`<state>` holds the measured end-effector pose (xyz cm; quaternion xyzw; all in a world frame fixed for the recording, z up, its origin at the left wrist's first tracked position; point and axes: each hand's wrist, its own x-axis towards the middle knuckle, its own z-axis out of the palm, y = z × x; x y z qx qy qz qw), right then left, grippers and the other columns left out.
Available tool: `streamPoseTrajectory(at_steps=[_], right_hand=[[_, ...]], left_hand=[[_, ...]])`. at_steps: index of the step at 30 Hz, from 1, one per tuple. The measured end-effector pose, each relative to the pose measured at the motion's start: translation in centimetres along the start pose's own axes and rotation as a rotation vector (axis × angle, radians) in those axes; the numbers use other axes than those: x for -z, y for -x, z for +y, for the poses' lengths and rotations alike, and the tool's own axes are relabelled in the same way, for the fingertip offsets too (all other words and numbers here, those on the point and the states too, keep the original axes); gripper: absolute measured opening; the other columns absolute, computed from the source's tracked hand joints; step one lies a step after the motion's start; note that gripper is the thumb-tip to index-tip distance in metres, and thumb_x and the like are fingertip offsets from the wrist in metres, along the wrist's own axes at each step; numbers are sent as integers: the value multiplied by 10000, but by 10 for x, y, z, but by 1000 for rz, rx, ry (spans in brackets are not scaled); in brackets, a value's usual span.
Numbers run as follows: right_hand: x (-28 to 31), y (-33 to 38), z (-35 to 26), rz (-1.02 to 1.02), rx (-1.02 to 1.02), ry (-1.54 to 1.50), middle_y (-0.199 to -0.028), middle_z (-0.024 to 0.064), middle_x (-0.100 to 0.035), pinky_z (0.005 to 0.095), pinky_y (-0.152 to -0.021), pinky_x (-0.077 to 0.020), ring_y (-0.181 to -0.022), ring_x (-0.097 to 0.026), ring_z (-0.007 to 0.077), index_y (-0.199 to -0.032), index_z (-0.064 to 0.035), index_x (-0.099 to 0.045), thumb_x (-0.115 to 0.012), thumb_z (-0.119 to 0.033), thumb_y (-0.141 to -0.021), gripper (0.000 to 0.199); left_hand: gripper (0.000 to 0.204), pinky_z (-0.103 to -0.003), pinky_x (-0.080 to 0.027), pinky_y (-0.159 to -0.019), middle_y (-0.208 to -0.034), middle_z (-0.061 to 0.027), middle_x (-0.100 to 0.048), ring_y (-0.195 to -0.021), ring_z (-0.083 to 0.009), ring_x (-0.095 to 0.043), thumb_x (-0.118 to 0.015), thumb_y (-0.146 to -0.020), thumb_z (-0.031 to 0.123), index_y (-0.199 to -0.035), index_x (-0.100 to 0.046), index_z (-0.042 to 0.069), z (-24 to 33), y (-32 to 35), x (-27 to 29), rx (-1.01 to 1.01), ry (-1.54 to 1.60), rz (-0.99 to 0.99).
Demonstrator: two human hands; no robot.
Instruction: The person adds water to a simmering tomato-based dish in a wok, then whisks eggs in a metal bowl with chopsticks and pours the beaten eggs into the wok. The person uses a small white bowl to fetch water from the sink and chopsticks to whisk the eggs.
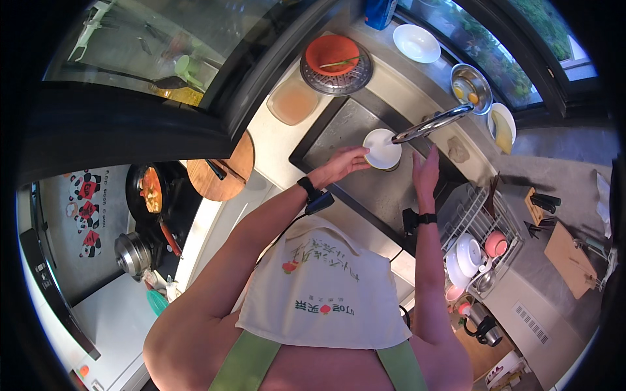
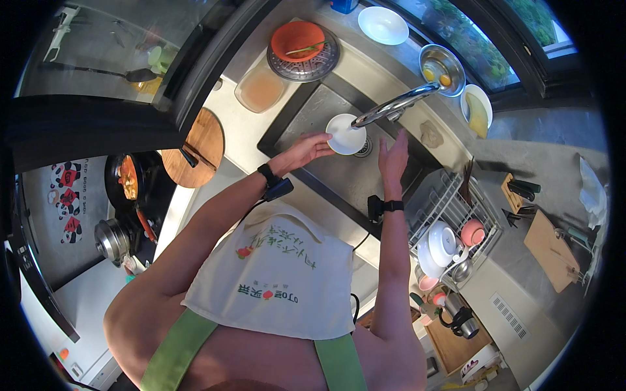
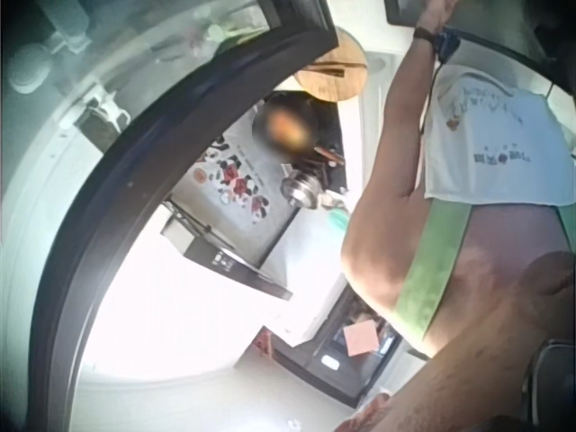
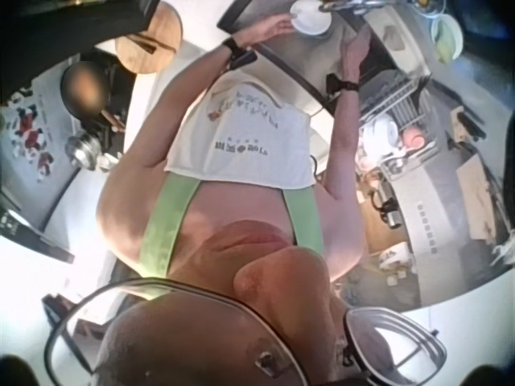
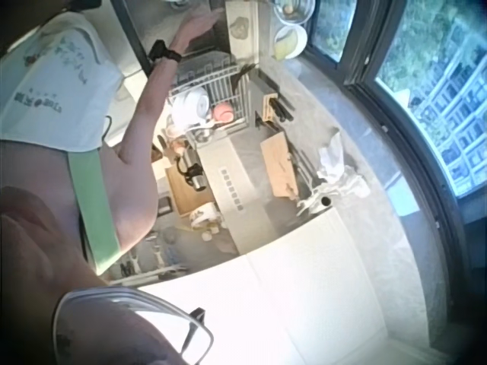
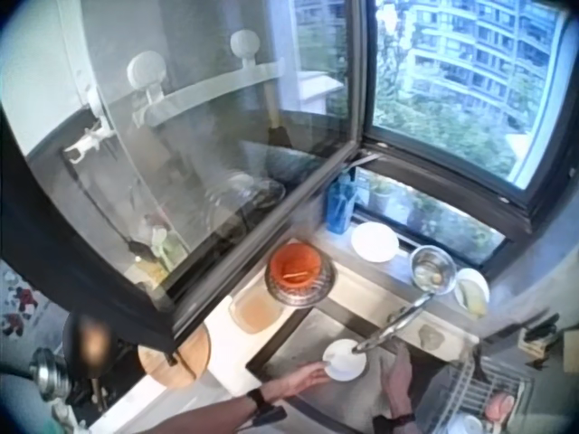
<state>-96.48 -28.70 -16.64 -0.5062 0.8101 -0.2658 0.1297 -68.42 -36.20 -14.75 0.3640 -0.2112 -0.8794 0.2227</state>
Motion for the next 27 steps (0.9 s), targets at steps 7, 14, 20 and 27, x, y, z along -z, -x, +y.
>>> streamPoseTrajectory(at_steps=[7, 14, 20, 27], right_hand=[[-8, 1, -1, 33, -39, -31, -1490, 283, -526, 469, -1140, -416, -1372, -513, 429, -1518, 66, -421, -669, -352, -992, 716], [-3, 0, 0, -20, -80, -45, -1496, 288, -519, 452, -1145, -413, -1378, -514, 421, -1523, 56, -421, -677, -346, -985, 719], [-8, 1, 4, 29, -93, -118, -1510, 286, -505, 453, -1144, -411, -1389, -503, 415, -1531, 56, -408, -691, -325, -977, 728], [-5, 3, -1, 5, -215, -177, -1389, 256, -623, 463, -1040, -495, -1245, -626, 398, -1534, 3, -438, -688, -327, -981, 690]], left_hand=[[434, -375, -530, -1066, -1296, -136, -671, -1205, -232, -662, -668, -1008, 238, -1338, -567, -25, -6, 0, 8, 11, -25, 5], [426, -378, -533, -1061, -1282, -127, -678, -1203, -222, -665, -656, -1004, 238, -1331, -565, -19, -11, 1, 12, 14, -32, 1], [431, -381, -531, -1068, -1293, -127, -674, -1207, -224, -664, -648, -1002, 240, -1339, -560, -14, -12, 3, 12, 20, -24, 4], [448, -387, -528, -1073, -1326, -133, -652, -1231, -231, -648, -649, -1002, 233, -1363, -537, -9, -11, 8, 13, 22, -23, 6]])
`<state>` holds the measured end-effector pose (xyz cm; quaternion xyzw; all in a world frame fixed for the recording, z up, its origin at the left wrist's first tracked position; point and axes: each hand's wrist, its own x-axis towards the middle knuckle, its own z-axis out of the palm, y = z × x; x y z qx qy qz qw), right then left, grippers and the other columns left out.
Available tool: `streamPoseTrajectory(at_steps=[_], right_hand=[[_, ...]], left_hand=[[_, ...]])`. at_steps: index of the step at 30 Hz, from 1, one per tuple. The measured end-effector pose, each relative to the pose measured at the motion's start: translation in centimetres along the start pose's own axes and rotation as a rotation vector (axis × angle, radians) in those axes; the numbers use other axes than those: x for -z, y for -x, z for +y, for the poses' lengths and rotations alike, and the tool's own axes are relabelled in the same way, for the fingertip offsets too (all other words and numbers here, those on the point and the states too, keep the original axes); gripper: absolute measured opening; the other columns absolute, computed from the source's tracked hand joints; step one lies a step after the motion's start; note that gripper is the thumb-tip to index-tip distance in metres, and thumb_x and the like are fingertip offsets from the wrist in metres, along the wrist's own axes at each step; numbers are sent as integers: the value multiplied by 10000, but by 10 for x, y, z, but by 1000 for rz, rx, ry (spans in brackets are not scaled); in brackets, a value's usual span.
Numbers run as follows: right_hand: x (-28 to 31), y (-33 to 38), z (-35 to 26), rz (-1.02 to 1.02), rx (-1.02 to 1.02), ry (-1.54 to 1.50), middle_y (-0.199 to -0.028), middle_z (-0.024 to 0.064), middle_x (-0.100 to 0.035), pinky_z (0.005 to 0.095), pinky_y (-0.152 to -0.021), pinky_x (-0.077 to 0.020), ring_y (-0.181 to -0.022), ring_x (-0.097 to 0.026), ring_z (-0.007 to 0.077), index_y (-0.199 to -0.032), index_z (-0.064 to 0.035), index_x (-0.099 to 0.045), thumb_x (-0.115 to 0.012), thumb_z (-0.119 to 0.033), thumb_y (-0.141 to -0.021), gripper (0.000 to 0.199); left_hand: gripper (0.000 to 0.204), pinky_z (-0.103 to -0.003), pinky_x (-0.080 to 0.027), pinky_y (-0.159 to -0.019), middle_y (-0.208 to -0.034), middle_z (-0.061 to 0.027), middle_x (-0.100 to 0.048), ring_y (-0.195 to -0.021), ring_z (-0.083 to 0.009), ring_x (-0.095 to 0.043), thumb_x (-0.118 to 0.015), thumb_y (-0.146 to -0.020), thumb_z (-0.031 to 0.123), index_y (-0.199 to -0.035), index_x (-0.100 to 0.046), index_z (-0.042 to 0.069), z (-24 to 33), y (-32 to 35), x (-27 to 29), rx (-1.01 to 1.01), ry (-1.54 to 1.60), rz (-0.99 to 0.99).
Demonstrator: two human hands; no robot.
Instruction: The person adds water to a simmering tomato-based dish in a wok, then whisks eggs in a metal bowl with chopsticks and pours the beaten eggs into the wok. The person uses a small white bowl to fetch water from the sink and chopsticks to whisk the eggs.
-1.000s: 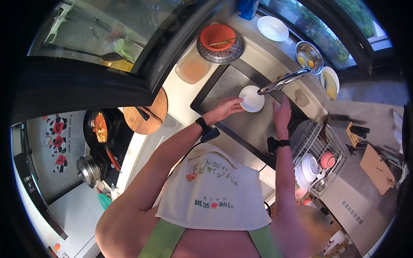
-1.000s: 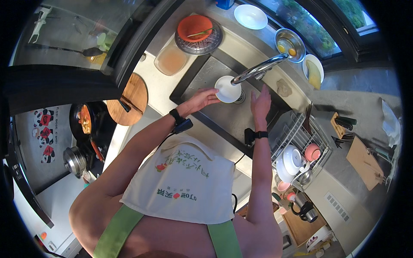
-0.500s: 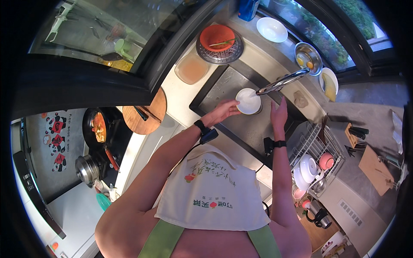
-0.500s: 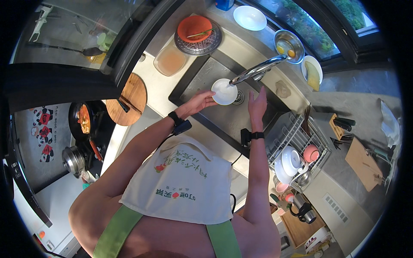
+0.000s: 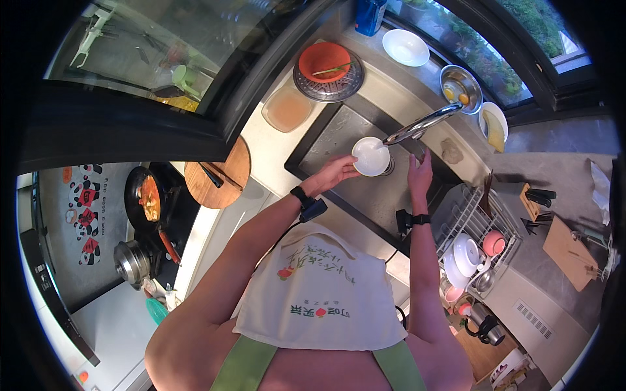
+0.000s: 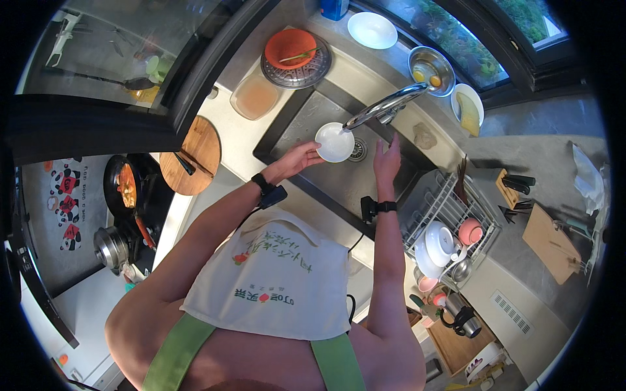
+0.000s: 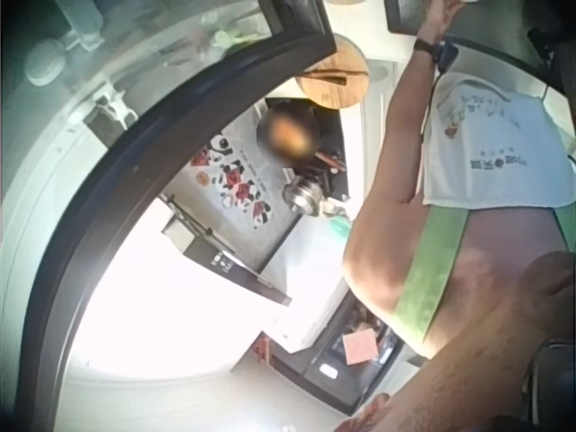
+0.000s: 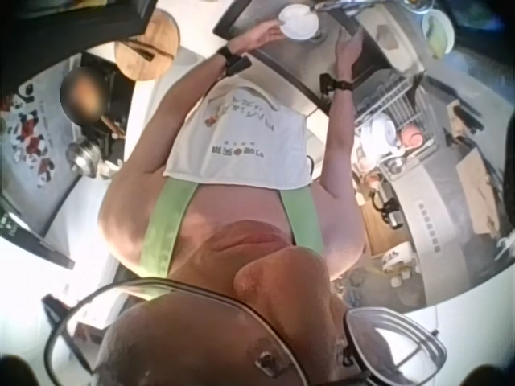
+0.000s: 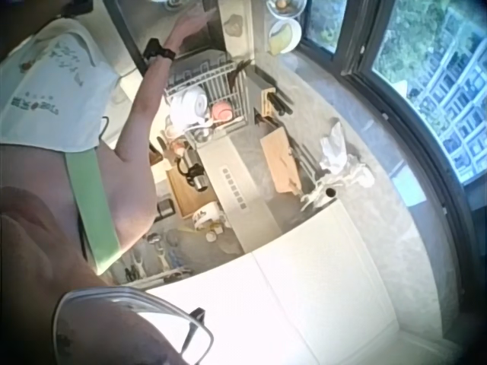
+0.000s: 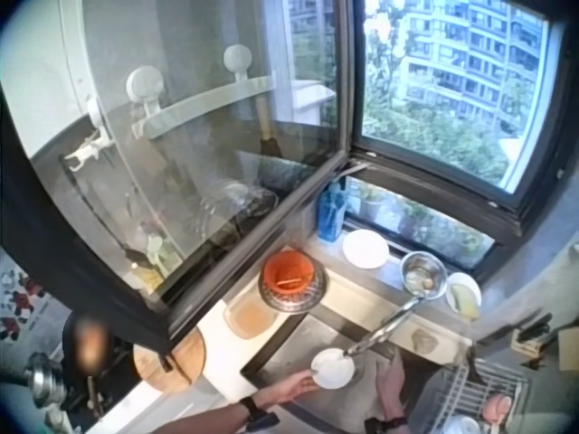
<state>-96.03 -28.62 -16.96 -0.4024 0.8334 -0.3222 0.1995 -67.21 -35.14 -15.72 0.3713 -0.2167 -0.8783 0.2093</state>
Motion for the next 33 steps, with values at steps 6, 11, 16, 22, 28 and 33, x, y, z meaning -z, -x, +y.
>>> streamPoseTrajectory(at_steps=[6, 11, 16, 22, 28, 33], right_hand=[[-1, 2, -2, -23, -10, -66, -1264, 188, -690, 431, -943, -539, -1105, -696, 306, -1504, -3, -481, -687, -297, -983, 633], [-7, 0, 5, 40, 63, -42, -1267, 179, -681, 404, -937, -545, -1074, -704, 278, -1494, 10, -494, -695, -286, -982, 624], [-9, 0, 8, 33, 53, -49, -1267, 167, -675, 417, -942, -538, -1073, -694, 281, -1495, 5, -493, -697, -275, -978, 623], [-9, 1, 6, 36, 57, -63, -1276, 169, -674, 418, -938, -539, -1071, -693, 283, -1494, 10, -491, -703, -269, -974, 627], [-9, 1, 6, 31, 56, -40, -1281, 175, -673, 412, -938, -543, -1079, -697, 287, -1492, 12, -492, -711, -255, -967, 629], [-10, 1, 7, 18, 35, -58, -1284, 181, -672, 405, -938, -544, -1075, -701, 288, -1490, 17, -491, -717, -249, -963, 632]], left_hand=[[435, -393, -526, -1077, -1306, -133, -657, -1234, -242, -648, -646, -1005, 226, -1352, -539, -14, 0, 0, 1, -2, -11, 25], [419, -390, -538, -1066, -1306, -140, -654, -1223, -242, -653, -645, -1005, 216, -1335, -543, -20, -1, 0, 2, -6, 1, 8], [396, -385, -548, -1052, -1293, -133, -654, -1208, -238, -661, -653, -1000, 208, -1312, -556, -18, -2, 0, 3, -5, 10, 18], [388, -383, -549, -1047, -1275, -121, -657, -1196, -231, -663, -662, -996, 210, -1301, -562, -8, -1, 1, 3, 2, 11, 20], [385, -392, -536, -1061, -1277, -118, -657, -1213, -229, -652, -663, -995, 213, -1303, -566, 3, 0, 5, -1, -6, 20, 22], [389, -392, -536, -1062, -1289, -124, -658, -1215, -230, -652, -661, -994, 205, -1310, -564, 0, 0, 7, 0, -14, 23, 22]])
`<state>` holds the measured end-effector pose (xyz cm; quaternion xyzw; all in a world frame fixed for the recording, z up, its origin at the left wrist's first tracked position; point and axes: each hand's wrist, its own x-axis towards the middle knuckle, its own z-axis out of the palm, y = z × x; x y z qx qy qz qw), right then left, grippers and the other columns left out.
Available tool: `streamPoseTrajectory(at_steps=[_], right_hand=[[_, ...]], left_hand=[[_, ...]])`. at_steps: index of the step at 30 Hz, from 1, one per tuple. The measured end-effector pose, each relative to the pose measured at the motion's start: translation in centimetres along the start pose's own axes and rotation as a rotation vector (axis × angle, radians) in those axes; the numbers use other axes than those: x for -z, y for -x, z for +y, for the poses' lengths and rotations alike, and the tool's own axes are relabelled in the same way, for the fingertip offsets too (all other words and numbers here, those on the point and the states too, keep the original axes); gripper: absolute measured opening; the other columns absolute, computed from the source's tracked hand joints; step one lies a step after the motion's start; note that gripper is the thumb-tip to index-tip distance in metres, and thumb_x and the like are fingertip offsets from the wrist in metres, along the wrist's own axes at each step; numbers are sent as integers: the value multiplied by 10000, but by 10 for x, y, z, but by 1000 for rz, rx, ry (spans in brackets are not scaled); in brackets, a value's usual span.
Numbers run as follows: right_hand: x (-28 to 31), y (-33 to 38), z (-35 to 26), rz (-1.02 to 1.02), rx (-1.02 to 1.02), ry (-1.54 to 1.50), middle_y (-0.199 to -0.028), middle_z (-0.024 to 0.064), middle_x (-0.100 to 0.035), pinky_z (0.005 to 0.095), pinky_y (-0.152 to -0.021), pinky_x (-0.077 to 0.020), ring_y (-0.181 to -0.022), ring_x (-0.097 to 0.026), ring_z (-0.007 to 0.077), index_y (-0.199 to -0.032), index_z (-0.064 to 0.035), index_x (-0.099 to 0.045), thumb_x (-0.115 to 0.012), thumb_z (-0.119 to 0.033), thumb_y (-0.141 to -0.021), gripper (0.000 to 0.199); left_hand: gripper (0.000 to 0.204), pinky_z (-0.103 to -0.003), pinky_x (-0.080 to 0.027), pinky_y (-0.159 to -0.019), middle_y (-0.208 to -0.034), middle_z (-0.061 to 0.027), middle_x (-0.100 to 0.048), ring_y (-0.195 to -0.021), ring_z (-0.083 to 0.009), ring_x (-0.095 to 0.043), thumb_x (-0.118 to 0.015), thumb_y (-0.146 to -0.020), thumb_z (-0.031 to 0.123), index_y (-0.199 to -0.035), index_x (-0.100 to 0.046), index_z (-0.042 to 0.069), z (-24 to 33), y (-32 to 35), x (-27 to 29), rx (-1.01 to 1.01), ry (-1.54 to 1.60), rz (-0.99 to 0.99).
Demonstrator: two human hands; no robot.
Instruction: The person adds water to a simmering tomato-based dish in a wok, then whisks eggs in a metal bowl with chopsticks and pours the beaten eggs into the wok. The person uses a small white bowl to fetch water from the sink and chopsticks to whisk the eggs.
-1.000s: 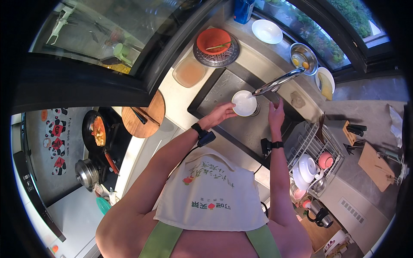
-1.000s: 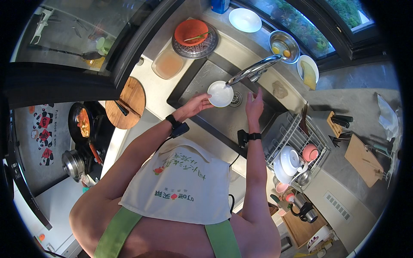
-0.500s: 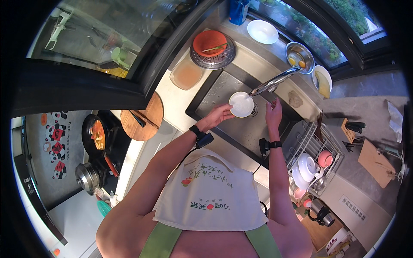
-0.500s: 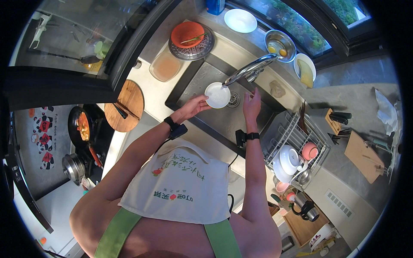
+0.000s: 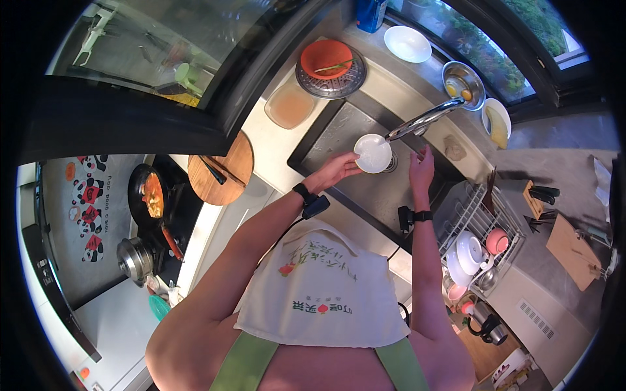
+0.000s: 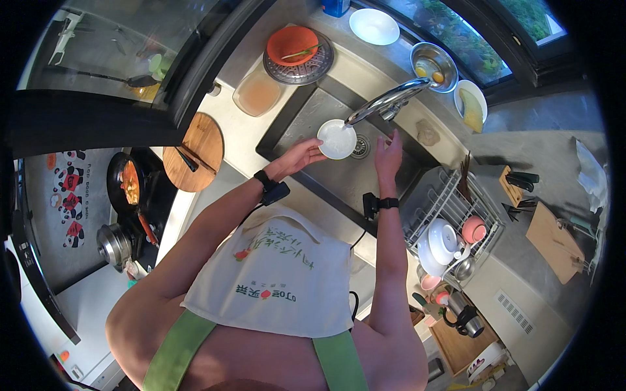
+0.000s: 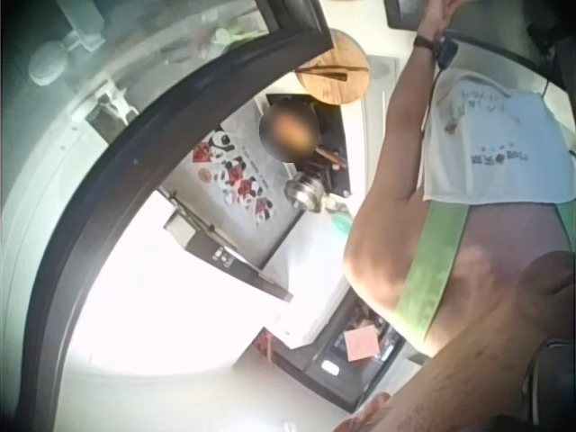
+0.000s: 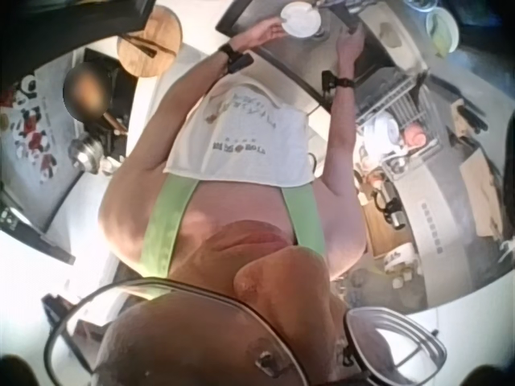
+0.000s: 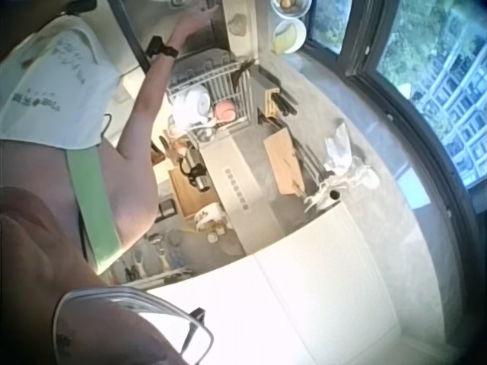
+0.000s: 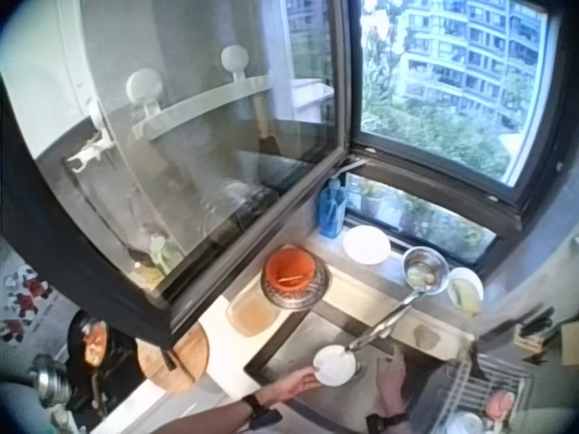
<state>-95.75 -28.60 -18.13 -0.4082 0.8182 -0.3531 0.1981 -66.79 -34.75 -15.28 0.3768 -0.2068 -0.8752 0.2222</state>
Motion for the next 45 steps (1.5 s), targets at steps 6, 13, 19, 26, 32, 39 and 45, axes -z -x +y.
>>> streamPoseTrajectory(at_steps=[6, 13, 19, 26, 32, 39, 45], right_hand=[[0, 1, 0, 5, 5, -4, -1283, 180, -673, 408, -946, -541, -1088, -698, 285, -1492, 16, -489, -713, -261, -967, 635], [0, 0, 2, 6, 20, 14, -1283, 178, -671, 414, -942, -539, -1070, -695, 284, -1493, 14, -489, -711, -262, -965, 635], [0, 1, 2, 8, 25, 10, -1279, 179, -670, 417, -943, -539, -1070, -695, 284, -1496, 11, -486, -709, -259, -966, 636], [0, 2, -1, 3, 12, -8, -1289, 178, -671, 415, -948, -536, -1080, -693, 285, -1496, 13, -487, -709, -257, -967, 634], [1, 3, -2, 2, 20, 0, -1287, 178, -673, 412, -944, -536, -1082, -691, 288, -1492, 12, -491, -709, -257, -967, 628], [1, 3, -4, 1, 8, -11, -1287, 177, -674, 411, -943, -537, -1080, -694, 289, -1489, 10, -491, -705, -253, -967, 622], [1, 4, -4, -3, 6, -8, -1286, 180, -673, 409, -945, -539, -1089, -698, 291, -1485, 15, -493, -704, -258, -971, 619]], left_hand=[[364, -383, -552, -1039, -1278, -126, -666, -1194, -230, -666, -656, -996, 190, -1295, -571, 1, -1, -1, 1, 8, 6, 23], [340, -378, -564, -1019, -1256, -119, -672, -1165, -225, -677, -652, -999, 186, -1275, -577, 4, -1, -1, 0, 18, 10, 16], [324, -386, -569, -1018, -1236, -113, -674, -1158, -221, -678, -652, -1000, 188, -1258, -579, 5, -2, 0, -1, 22, 2, 26], [345, -387, -563, -1026, -1260, -120, -669, -1170, -227, -675, -645, -1005, 191, -1281, -571, -3, -4, 1, 0, 20, 5, 19], [361, -382, -554, -1034, -1280, -121, -665, -1186, -228, -668, -646, -1006, 200, -1295, -569, -1, -5, 2, 0, 19, 12, 15], [349, -386, -547, -1044, -1278, -117, -660, -1196, -228, -661, -656, -998, 195, -1282, -574, 8, -5, 2, 0, 9, 10, 12], [343, -389, -547, -1043, -1266, -118, -667, -1186, -227, -667, -657, -997, 194, -1275, -578, 9, -7, 2, 3, 5, 14, 9]])
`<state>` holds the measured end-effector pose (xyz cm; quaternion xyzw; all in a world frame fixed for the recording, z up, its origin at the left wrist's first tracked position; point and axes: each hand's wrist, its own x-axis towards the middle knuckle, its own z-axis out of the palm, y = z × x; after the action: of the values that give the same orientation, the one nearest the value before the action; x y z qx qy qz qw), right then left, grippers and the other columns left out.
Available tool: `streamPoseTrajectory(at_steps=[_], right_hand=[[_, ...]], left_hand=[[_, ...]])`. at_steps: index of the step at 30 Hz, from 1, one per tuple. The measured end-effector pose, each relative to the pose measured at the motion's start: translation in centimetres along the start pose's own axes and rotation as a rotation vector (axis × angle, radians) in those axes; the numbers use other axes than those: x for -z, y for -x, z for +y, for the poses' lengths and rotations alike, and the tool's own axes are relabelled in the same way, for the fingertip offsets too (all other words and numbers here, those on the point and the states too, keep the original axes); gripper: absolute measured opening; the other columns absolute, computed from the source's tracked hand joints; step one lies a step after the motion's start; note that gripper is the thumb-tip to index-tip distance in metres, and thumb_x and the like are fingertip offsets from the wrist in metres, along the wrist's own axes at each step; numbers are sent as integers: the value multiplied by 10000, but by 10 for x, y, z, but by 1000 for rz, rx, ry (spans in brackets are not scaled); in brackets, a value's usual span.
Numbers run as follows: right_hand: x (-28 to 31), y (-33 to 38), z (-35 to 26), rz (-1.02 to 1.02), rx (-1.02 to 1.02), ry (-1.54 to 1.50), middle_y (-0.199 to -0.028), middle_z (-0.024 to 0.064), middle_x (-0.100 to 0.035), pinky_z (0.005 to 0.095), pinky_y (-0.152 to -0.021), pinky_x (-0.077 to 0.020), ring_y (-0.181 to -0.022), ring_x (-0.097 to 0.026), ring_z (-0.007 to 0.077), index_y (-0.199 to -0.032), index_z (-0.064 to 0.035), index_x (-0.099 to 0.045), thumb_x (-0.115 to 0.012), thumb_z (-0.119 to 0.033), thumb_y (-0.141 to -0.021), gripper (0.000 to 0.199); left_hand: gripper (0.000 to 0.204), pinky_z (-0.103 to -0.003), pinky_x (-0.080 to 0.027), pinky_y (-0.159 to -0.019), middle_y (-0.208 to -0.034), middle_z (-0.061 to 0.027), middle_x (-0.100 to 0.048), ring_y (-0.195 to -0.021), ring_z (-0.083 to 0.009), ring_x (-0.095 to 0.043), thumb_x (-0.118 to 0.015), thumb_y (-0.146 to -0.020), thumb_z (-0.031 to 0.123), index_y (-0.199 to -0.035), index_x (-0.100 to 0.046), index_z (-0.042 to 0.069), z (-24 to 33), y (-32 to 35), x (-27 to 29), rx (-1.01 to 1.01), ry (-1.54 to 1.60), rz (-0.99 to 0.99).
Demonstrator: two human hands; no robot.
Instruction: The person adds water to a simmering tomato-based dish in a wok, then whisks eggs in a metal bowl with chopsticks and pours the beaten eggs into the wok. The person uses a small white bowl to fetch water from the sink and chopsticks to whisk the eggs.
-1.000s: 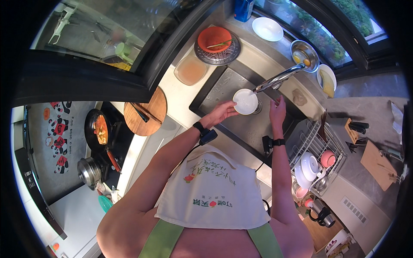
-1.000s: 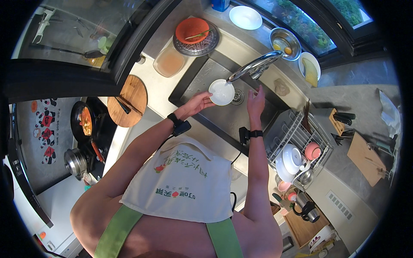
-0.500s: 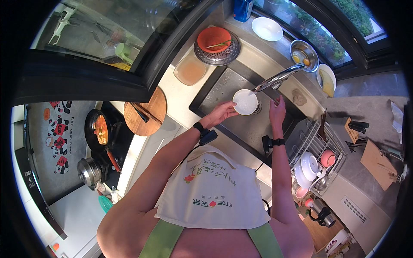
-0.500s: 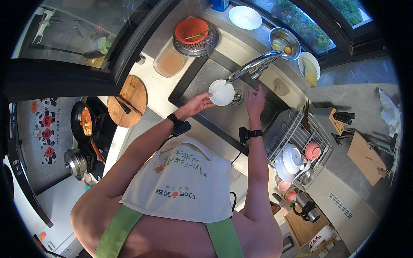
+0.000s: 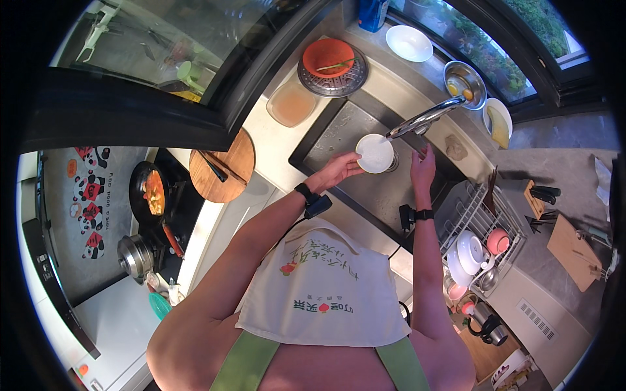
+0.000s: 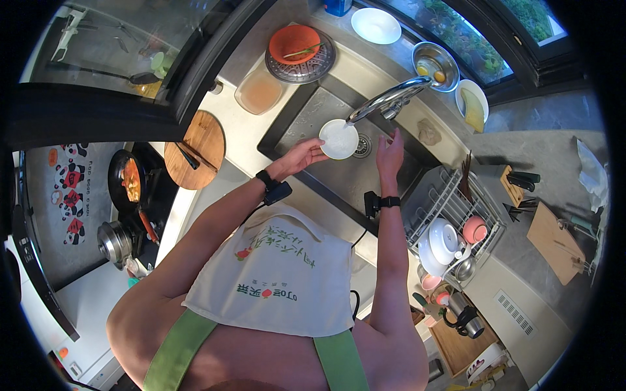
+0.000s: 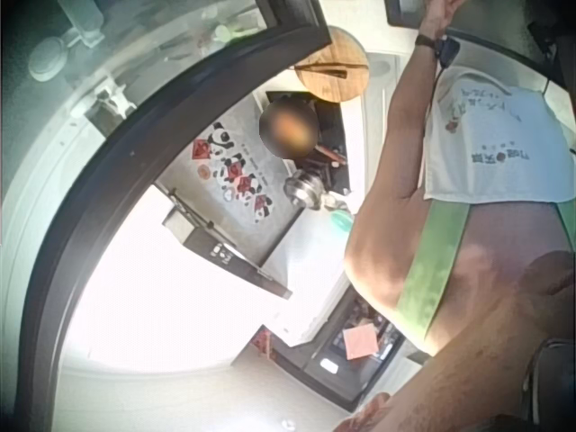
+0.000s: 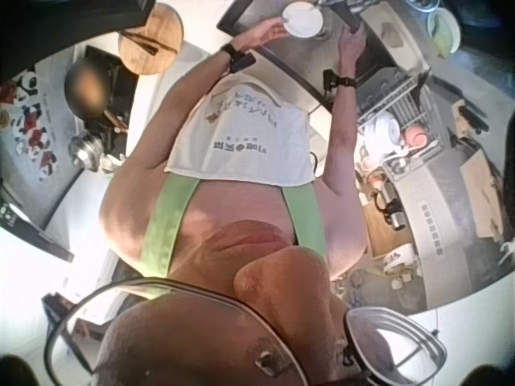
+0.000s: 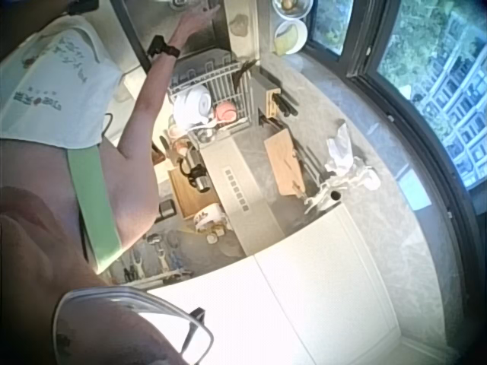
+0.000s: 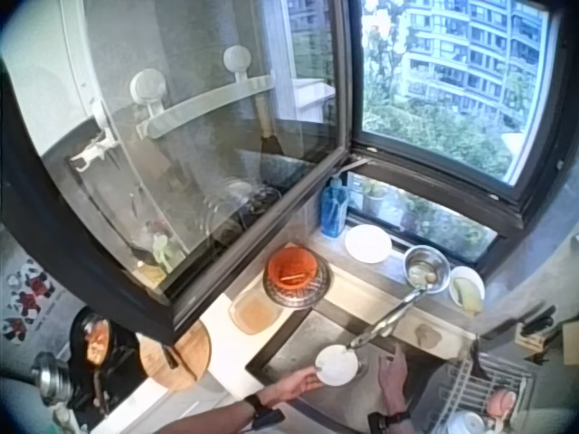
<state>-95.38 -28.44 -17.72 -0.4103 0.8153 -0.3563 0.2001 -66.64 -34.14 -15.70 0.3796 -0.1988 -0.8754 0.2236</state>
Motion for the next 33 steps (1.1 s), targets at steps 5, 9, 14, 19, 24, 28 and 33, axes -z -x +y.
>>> streamPoseTrajectory(at_steps=[5, 9, 14, 19, 24, 28, 33], right_hand=[[0, 0, 1, 0, 21, 17, -1289, 179, -672, 410, -946, -539, -1090, -699, 292, -1484, 16, -494, -708, -259, -969, 621], [-1, -1, 2, -5, 23, 20, -1289, 180, -672, 411, -946, -540, -1092, -700, 293, -1486, 17, -494, -708, -260, -970, 623], [-2, 0, 4, 7, 42, 14, -1285, 183, -673, 410, -948, -540, -1090, -701, 292, -1481, 20, -497, -702, -263, -978, 612], [-2, 0, 4, 6, 47, 25, -1279, 186, -676, 410, -949, -540, -1092, -702, 294, -1485, 20, -494, -701, -266, -980, 616], [-1, 0, 3, -6, 20, 11, -1279, 186, -681, 413, -946, -544, -1095, -705, 295, -1484, 22, -495, -705, -281, -977, 626], [-2, -1, 5, 1, 36, 21, -1269, 188, -689, 414, -945, -546, -1091, -709, 298, -1478, 24, -503, -709, -288, -973, 628], [2, -5, 5, -24, 11, -5, -1252, 199, -695, 419, -941, -546, -1092, -707, 310, -1479, 27, -503, -708, -289, -972, 632]], left_hand=[[350, -390, -540, -1058, -1277, -127, -672, -1193, -230, -666, -652, -999, 197, -1282, -577, 4, -2, -1, 2, 4, -2, 1], [369, -390, -536, -1068, -1292, -135, -669, -1204, -235, -662, -645, -1003, 199, -1300, -570, -6, -3, 0, 1, -1, 8, -12], [390, -387, -536, -1070, -1293, -136, -667, -1206, -233, -661, -636, -1005, 199, -1320, -560, -19, -1, 2, -2, 5, 18, -25], [391, -386, -537, -1069, -1293, -132, -667, -1206, -232, -660, -633, -1005, 198, -1322, -560, -19, 1, 6, -6, 5, 12, -23], [391, -387, -535, -1070, -1303, -133, -664, -1213, -232, -657, -633, -1006, 202, -1323, -562, -15, 2, 8, -8, 2, 15, -31], [394, -390, -530, -1077, -1310, -134, -659, -1221, -236, -652, -640, -1005, 206, -1322, -562, -16, 5, 9, -11, -2, 27, -42], [384, -388, -537, -1065, -1298, -139, -671, -1212, -235, -660, -632, -1011, 210, -1316, -567, -14, 9, 12, -15, -22, 32, -50]])
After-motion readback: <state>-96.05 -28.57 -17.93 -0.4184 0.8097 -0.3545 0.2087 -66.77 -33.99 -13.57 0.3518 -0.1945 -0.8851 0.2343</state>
